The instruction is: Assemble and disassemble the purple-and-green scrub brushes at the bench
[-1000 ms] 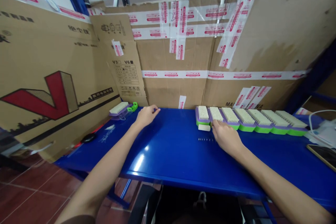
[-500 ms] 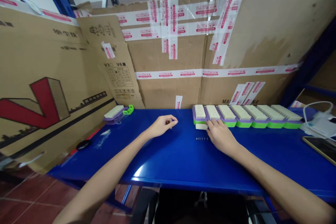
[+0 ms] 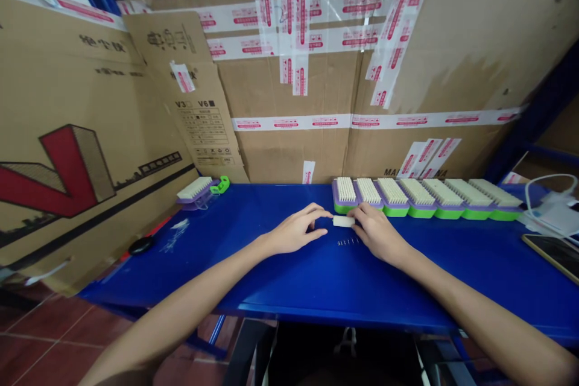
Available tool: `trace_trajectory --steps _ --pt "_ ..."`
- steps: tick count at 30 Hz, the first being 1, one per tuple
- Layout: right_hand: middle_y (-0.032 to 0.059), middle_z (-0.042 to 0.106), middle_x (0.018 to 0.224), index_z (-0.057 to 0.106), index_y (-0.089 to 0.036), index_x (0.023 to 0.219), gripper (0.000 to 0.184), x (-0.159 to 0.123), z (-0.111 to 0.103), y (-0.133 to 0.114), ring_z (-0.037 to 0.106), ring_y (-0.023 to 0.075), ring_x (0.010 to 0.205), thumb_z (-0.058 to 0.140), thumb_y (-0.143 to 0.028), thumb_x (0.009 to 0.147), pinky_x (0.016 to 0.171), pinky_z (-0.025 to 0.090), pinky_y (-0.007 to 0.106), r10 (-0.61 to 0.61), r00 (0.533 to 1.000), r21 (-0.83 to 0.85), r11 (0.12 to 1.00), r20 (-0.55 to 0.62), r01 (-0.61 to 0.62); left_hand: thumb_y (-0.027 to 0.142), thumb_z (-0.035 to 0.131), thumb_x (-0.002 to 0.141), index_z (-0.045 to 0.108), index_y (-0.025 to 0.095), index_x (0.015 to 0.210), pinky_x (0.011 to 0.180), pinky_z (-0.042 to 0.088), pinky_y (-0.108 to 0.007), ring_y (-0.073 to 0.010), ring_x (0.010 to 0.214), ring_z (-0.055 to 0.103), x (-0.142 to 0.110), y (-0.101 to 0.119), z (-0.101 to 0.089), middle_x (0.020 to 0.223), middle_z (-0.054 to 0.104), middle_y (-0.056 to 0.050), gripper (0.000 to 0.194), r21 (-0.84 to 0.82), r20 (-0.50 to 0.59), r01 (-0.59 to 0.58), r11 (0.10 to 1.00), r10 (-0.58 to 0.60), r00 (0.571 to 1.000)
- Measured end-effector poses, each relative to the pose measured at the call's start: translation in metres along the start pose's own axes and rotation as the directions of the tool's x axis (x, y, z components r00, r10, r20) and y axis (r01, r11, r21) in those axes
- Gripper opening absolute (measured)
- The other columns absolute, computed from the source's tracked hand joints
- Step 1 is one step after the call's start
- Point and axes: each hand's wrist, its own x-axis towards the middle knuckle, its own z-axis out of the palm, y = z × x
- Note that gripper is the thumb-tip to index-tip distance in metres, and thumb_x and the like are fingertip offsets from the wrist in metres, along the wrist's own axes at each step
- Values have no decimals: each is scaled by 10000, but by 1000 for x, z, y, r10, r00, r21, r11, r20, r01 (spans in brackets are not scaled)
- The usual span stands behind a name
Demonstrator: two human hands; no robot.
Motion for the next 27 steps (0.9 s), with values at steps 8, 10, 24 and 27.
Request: trace_trajectory --steps 8,10,24,27 --pt "131 741 1253 561 -233 1292 189 0 -15 -28 701 325 1126 512 -142 1133 986 583 520 -88 996 166 983 30 82 507 717 1097 718 303 1405 826 547 -337 -179 871 685 2 8 -3 1242 740 -26 369 210 -53 78 975 -68 996" --pt "135 746 1282 560 -240 1321 185 0 -18 -33 698 335 1153 515 -178 1153 1000 580 539 -122 993 164 979 -3 121 516 722 1096 731 300 1388 833 541 -334 -176 863 676 2 9 -4 1187 738 -20 364 194 -50 54 980 -45 998" --pt "157 711 1325 412 -284 1590 449 0 -13 -30 721 397 1246 535 -333 1161 1081 620 657 -77 979 222 968 -188 119 490 660 1126 742 225 1307 775 503 -298 -164 785 624 -12 -48 -70 983 693 -11 332 395 -454 119 911 80 887" --pt "150 711 1322 418 -283 1585 441 -1 -13 -31 715 389 1236 532 -340 1163 1084 614 646 -84 982 222 967 -170 121 466 665 1121 744 221 1293 774 493 -288 -165 798 643 -23 -70 -98 1052 731 -31 309 469 -581 252 846 81 810"
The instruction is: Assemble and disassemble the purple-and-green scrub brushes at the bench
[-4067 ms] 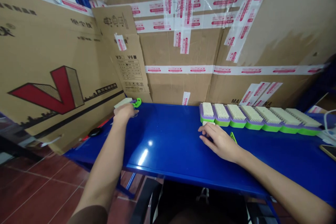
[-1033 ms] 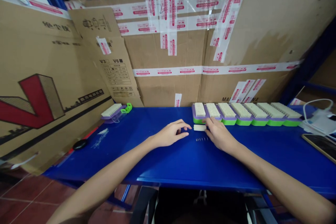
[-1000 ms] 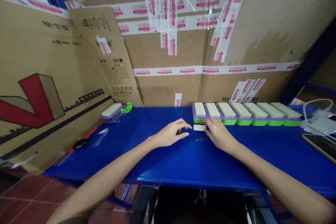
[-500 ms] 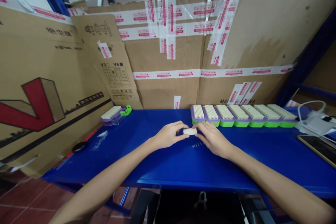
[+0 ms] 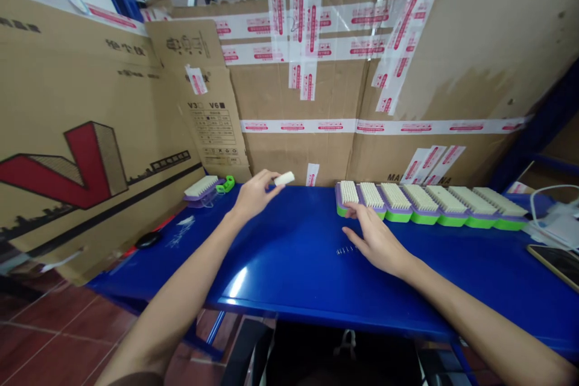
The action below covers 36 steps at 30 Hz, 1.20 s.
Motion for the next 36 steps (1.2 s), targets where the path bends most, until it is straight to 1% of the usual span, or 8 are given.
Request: trace_trajectory --steps 3,6,11,14,16,23,30,36 --pt "150 706 1322 408 -276 1595 456 0 0 -2 710 381 1233 532 -352 1163 1084 612 630 1 1000 5 1000 9 -1 455 666 1119 746 216 1300 779 486 -287 -187 851 682 2 -28 -13 1126 756 -61 310 151 -136 140 979 -120 983" --pt "150 707 1300 400 -273 1597 462 0 1 -2 713 381 1216 528 -354 1161 1072 614 628 7 1000 11 1000 23 -7 470 667 1116 729 208 1354 816 493 -308 -234 964 728 1 -52 -25 1223 759 -89 360 236 -246 288 928 -230 942" --pt "151 722 1296 408 -273 1602 469 0 1 0 722 378 1208 531 -361 1158 1070 605 622 16 999 -10 1000 32 -16 449 622 1124 716 196 1377 969 524 -369 -333 1213 724 -6 -86 -41 1344 735 -144 370 311 -300 464 830 -378 876" --pt "150 733 1306 426 -275 1590 459 -1 1 1 725 377 1211 534 -369 1155 1055 598 610 28 999 -42 999 36 -26 460 610 1114 719 199 1386 980 534 -413 -365 1202 727 -11 -102 -46 1376 722 -163 392 363 -305 566 740 -479 823" --pt "149 743 1297 441 -275 1577 448 -1 1 2 730 376 1203 539 -370 1150 1046 594 603 34 999 -55 998 42 -31 476 588 1115 711 199 1407 1002 532 -441 -379 1210 721 -14 -110 -46 1387 711 -177 421 400 -292 593 699 -516 805" --pt "150 752 1274 476 -274 1544 401 -2 1 1 721 374 1208 527 -369 1158 1047 565 600 22 997 -61 998 68 -17 487 472 1147 737 124 1413 1067 478 -515 -415 1242 676 -17 -125 -37 1406 675 -251 523 580 -122 533 616 -581 805" --pt "143 739 1271 494 -272 1479 324 -1 -2 -4 706 366 1189 518 -343 1164 1034 527 582 45 991 -54 998 126 -39 408 460 1122 770 115 1342 1112 410 -533 -438 1279 646 -17 -123 -18 1384 697 -278 480 635 -9 437 637 -559 829" --pt "138 733 1279 502 -249 1475 330 2 -5 -12 684 354 1207 558 -310 1156 1061 489 558 59 982 -52 997 178 -51 376 465 1094 755 72 1280 1095 398 -539 -458 1268 650 -21 -118 -14 1382 700 -317 460 675 84 336 657 -520 850"
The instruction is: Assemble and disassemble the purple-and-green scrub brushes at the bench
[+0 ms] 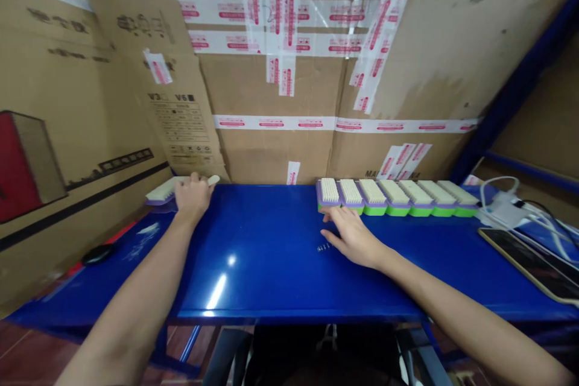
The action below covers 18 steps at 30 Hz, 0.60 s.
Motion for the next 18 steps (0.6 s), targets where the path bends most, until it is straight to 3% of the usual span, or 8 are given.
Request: trace_trajectory --steps 3,8,18 --pt "134 738 1297 505 -245 1507 370 1 -2 -2 673 348 1233 593 -312 1154 1089 471 546 9 1000 5 1000 17 -9 403 435 1121 711 117 1307 1085 401 -491 -420 1273 660 -2 -2 2 1443 697 -272 439 82 26 -29 996 27 999" --pt "123 734 1289 526 -238 1481 348 0 -4 -1 676 335 1225 622 -320 1157 1110 457 541 6 1000 2 1000 30 -6 358 437 1121 639 94 1377 1036 405 -467 -421 1241 683 -4 -3 2 1391 709 -279 420 116 23 -15 993 12 1000" --pt "136 729 1313 533 -203 1480 357 -2 -6 -4 683 340 1261 644 -305 1156 1129 450 541 -30 999 10 1000 25 30 355 422 1134 666 140 1362 1017 383 -464 -407 1332 598 -6 -2 1 1405 719 -245 397 198 60 -41 979 29 998"
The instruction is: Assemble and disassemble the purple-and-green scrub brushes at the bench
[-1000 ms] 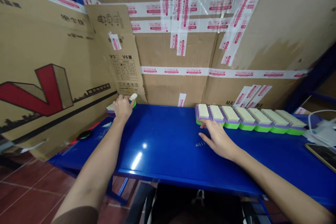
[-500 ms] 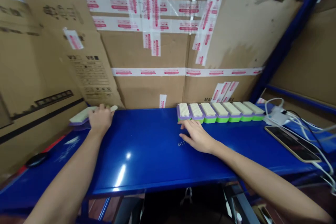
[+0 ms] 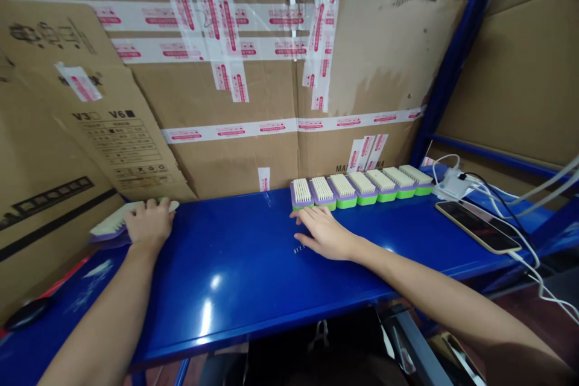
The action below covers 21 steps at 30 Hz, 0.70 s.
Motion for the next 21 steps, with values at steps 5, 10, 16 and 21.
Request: trace_trajectory --steps 5,10,16,21 --pt "141 739 1326 532 -222 1496 362 0 -2 0 689 349 1260 622 -321 1160 1114 450 542 -15 1000 -9 1000 -22 14 311 438 1113 688 166 1361 1021 380 -460 -403 1339 575 2 2 0 1420 736 -250 380 13 13 -5 1000 5 1000" --pt "151 737 1342 491 -211 1539 423 0 -4 1 694 351 1272 632 -304 1151 1128 442 547 11 1000 10 1000 -27 -11 367 484 1078 736 144 1357 1027 400 -478 -412 1375 543 3 3 -2 1452 703 -256 437 24 14 -9 1000 9 1000" --pt "157 731 1370 486 -229 1545 418 0 -7 1 690 351 1278 619 -323 1160 1109 444 528 18 1000 8 1000 -18 -18 288 490 1060 744 143 1383 1033 411 -488 -410 1366 540 2 1 -3 1461 679 -257 436 37 9 -22 999 22 1000" --pt "158 732 1343 489 -208 1535 412 0 -7 0 690 351 1261 622 -317 1161 1107 442 536 33 999 -1 999 11 -33 266 435 1100 719 151 1381 1063 400 -492 -410 1369 533 3 -1 -1 1467 681 -257 416 21 16 0 1000 0 1000"
